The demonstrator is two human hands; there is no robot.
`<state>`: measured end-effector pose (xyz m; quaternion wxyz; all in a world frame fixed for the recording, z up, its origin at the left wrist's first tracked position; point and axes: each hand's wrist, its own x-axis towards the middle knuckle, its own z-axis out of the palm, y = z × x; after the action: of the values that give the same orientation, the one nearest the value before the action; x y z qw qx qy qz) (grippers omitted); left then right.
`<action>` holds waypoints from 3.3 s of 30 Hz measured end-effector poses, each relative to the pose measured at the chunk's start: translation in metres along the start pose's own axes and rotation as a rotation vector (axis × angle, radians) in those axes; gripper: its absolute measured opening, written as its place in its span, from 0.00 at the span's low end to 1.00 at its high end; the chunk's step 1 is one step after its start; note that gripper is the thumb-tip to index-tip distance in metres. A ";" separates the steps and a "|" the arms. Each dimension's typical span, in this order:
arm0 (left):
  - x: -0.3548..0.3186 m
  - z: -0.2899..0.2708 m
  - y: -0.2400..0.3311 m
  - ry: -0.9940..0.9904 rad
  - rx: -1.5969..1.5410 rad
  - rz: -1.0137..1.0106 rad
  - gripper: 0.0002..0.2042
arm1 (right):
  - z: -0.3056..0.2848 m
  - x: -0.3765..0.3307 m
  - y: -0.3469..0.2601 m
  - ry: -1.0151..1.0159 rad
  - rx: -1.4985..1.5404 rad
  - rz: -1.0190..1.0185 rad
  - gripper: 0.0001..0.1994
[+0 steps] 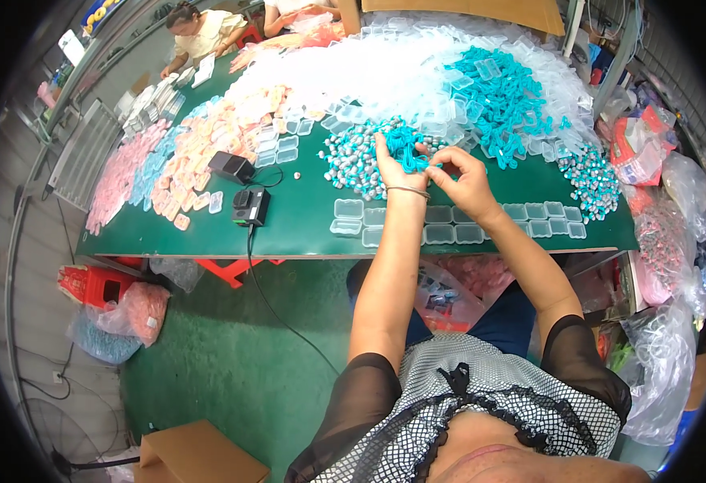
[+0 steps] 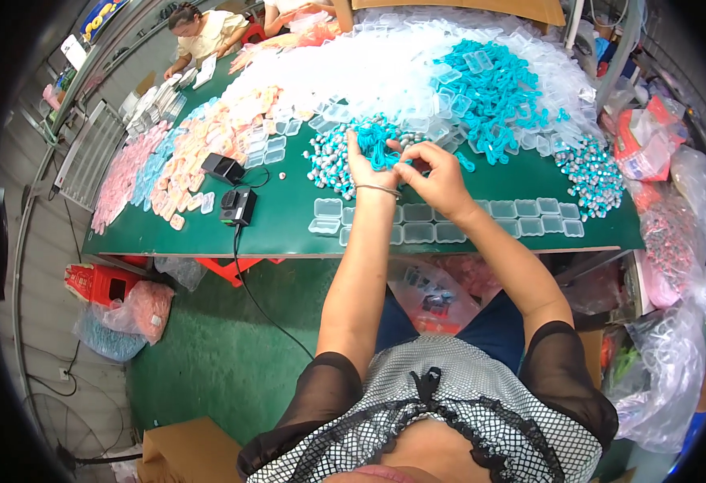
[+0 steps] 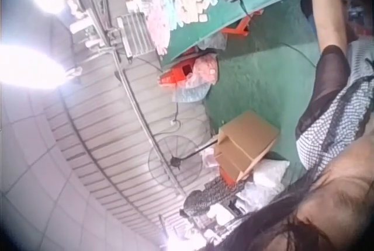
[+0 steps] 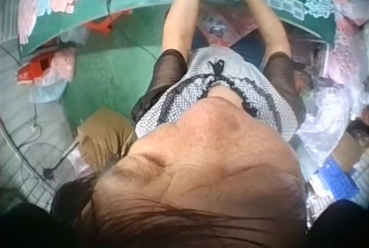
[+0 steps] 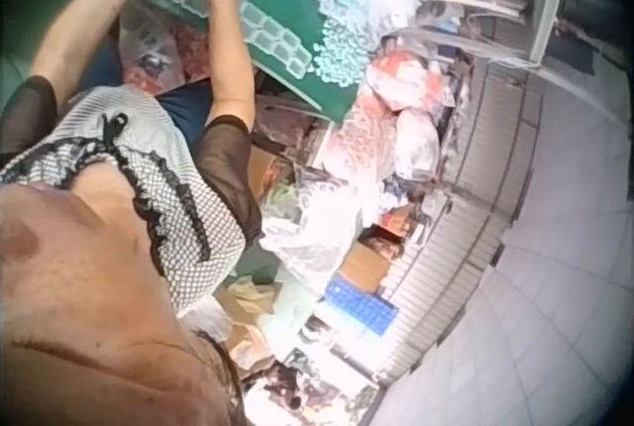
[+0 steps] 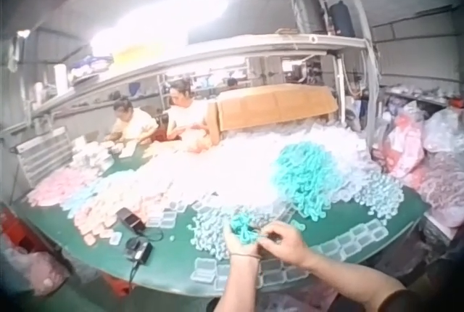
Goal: The person is sorting small turquoise and multicolored plastic components and placing them into small clear plastic compartment boxes.
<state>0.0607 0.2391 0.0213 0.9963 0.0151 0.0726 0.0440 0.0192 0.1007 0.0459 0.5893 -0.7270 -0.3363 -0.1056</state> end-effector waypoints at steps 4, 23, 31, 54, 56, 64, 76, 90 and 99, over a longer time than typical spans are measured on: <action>-0.009 -0.005 0.024 0.022 -0.022 0.056 0.20 | 0.020 0.005 0.008 0.029 0.344 0.087 0.05; -0.067 -0.062 0.156 -0.140 -0.083 0.164 0.22 | 0.096 0.006 0.016 -0.311 -0.260 -0.131 0.09; -0.072 -0.089 0.159 -0.104 -0.103 0.215 0.23 | 0.132 -0.006 0.016 -0.379 -0.535 -0.238 0.08; -0.088 -0.079 0.152 -0.032 -0.108 0.367 0.16 | 0.154 -0.010 0.012 -0.332 -0.837 -0.675 0.02; -0.090 -0.078 0.156 -0.035 -0.108 0.372 0.16 | 0.156 -0.011 0.008 -0.362 -0.899 -0.678 0.02; -0.091 -0.068 0.154 -0.037 -0.055 0.362 0.17 | 0.145 0.004 -0.027 -0.211 -0.604 -0.685 0.08; -0.081 -0.056 0.139 0.003 0.112 0.337 0.21 | 0.144 0.030 -0.022 -0.296 -0.442 -0.807 0.10; -0.089 -0.041 0.137 0.123 -0.062 0.261 0.17 | 0.080 0.010 -0.015 -0.392 -0.314 -0.313 0.09; -0.092 -0.047 0.133 0.143 0.018 0.255 0.16 | 0.076 -0.033 0.001 -0.438 -0.628 -0.293 0.10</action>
<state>-0.0478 0.3643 -0.0070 0.9747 0.0298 0.1414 0.1703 -0.0236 0.1594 0.0050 0.2318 -0.8213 -0.5051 -0.1287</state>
